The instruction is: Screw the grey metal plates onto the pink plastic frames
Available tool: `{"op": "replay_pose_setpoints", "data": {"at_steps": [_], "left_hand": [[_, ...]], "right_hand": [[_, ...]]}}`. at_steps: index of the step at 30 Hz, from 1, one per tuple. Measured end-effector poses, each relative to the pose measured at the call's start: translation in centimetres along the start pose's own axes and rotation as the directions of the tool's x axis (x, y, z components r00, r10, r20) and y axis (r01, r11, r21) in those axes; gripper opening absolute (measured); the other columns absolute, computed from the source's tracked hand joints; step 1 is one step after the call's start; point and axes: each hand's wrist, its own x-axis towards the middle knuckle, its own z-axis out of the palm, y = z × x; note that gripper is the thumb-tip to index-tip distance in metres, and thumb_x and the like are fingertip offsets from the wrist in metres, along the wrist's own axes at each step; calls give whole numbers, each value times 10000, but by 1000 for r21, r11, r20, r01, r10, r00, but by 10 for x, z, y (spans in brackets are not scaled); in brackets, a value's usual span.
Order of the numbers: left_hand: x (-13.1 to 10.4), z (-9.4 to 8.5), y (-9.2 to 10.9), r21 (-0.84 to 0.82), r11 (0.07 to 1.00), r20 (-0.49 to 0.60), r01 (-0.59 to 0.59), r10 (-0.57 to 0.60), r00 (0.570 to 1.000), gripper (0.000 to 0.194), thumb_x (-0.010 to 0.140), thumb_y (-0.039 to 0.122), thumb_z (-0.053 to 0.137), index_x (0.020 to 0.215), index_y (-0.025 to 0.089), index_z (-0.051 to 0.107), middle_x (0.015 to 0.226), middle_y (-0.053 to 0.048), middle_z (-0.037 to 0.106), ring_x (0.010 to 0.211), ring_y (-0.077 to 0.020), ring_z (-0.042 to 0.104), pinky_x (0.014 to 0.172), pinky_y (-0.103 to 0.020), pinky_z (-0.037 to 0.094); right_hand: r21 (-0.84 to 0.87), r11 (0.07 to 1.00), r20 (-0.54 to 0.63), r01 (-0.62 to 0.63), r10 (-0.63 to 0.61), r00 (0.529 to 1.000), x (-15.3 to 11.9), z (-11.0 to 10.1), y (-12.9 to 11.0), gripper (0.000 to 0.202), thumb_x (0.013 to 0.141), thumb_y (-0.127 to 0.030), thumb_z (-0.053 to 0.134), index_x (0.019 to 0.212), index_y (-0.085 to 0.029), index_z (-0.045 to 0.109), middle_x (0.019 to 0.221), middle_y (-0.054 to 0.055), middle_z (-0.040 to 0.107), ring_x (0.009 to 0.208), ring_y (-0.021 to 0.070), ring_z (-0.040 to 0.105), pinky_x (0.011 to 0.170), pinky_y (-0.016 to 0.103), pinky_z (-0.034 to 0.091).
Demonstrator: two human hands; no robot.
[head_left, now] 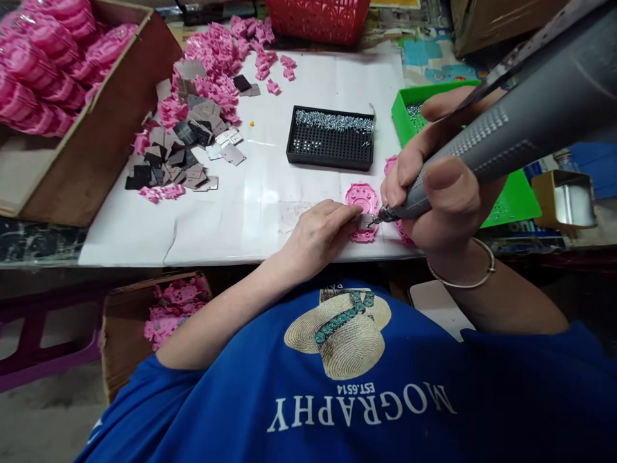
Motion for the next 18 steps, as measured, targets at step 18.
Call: {"op": "replay_pose_setpoints", "data": {"at_steps": [18], "left_hand": [[0,1,-1,0,1000,-15,6,-6,1000,172,948,135,571,1104,123,642,972,-87,729,862,-151,675,767,-271,552]], "right_hand": [[70,997,60,-28,24,998,-2,-4,7,374,737,-570,731,1006,-351,591,584,-84,550,377,113,435,395,302,426]]}}
